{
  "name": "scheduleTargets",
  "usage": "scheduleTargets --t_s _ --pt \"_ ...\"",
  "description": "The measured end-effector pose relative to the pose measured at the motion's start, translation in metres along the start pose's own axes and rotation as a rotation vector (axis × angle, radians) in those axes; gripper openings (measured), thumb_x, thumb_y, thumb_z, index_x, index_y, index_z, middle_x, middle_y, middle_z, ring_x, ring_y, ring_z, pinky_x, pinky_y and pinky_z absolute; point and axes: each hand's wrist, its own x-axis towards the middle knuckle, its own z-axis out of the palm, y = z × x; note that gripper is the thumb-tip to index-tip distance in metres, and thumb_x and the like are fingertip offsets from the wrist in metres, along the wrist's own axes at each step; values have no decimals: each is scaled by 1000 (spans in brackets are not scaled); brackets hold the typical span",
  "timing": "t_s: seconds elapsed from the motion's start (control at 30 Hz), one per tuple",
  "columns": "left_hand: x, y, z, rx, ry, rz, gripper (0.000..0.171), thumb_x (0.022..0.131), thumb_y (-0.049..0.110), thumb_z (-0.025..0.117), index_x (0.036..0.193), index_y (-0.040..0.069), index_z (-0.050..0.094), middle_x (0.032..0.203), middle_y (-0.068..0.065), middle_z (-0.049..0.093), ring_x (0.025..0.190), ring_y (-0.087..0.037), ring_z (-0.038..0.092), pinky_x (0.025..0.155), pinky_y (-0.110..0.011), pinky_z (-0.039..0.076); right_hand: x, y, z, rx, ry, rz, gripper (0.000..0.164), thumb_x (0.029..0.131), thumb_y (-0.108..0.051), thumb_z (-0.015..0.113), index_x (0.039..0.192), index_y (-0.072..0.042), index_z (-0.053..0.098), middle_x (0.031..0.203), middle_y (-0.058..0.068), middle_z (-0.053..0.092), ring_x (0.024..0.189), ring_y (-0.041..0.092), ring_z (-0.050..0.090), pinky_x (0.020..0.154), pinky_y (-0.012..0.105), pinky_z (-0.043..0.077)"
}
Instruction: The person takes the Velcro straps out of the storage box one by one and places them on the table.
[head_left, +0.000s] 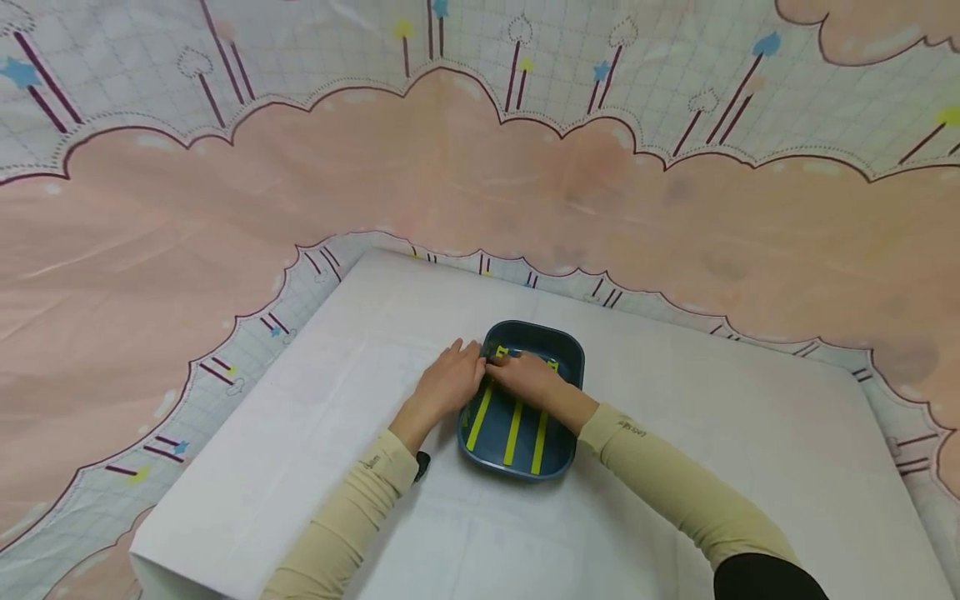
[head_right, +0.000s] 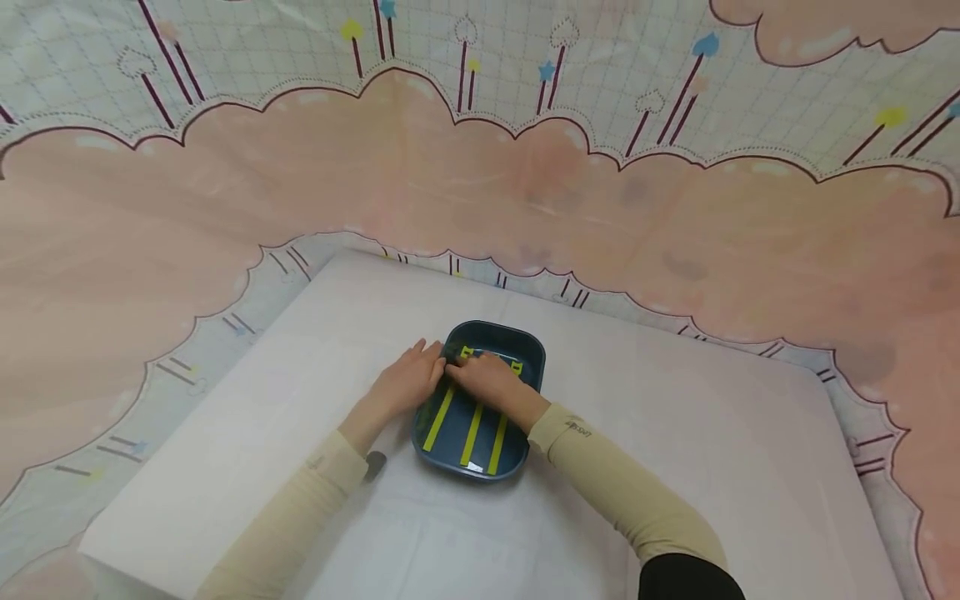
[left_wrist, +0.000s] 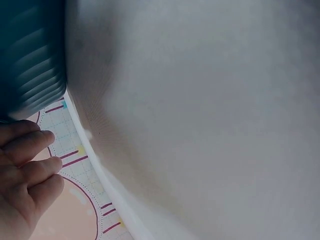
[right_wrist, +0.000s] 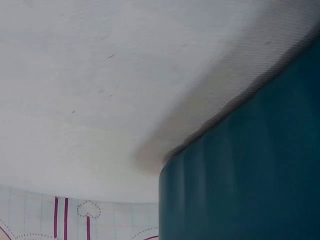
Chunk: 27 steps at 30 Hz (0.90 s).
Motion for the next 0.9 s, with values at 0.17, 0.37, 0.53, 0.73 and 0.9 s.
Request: scheduleTargets --t_s 0.17,0.37,0.53,0.73,0.9 --pt "-2 0 -2 13 10 9 48 108 27 33 143 -3 45 147 -16 46 141 -35 34 115 -45 28 -3 0 -1 -165 40 -112 27 96 -9 62 123 -12 64 115 7 70 96 19 70 82 37 57" --pt "-4 0 -2 8 25 23 46 107 26 35 141 -4 47 145 -17 48 140 -36 36 114 -46 29 -3 5 0 -286 72 -228 26 93 -8 65 118 -13 64 109 6 72 94 15 69 83 34 55" --pt "-5 0 0 6 36 25 46 107 26 35 140 -4 48 144 -16 49 139 -35 36 114 -46 30 -5 9 -1 -309 67 -295 23 94 -8 63 117 -11 60 115 6 70 105 17 66 92 34 52" --pt "-7 0 0 1 48 24 46 107 25 36 140 -3 49 145 -16 49 139 -36 36 114 -47 30 -7 11 -3 -315 97 -364 15 96 -8 60 111 -8 58 113 7 70 105 19 66 93 34 52" --pt "-8 -1 -2 -17 36 17 46 107 26 36 141 -3 48 146 -17 47 141 -36 34 114 -47 29 -7 14 -9 -325 185 -389 11 96 -8 60 107 -8 58 107 6 72 99 18 68 88 32 54"
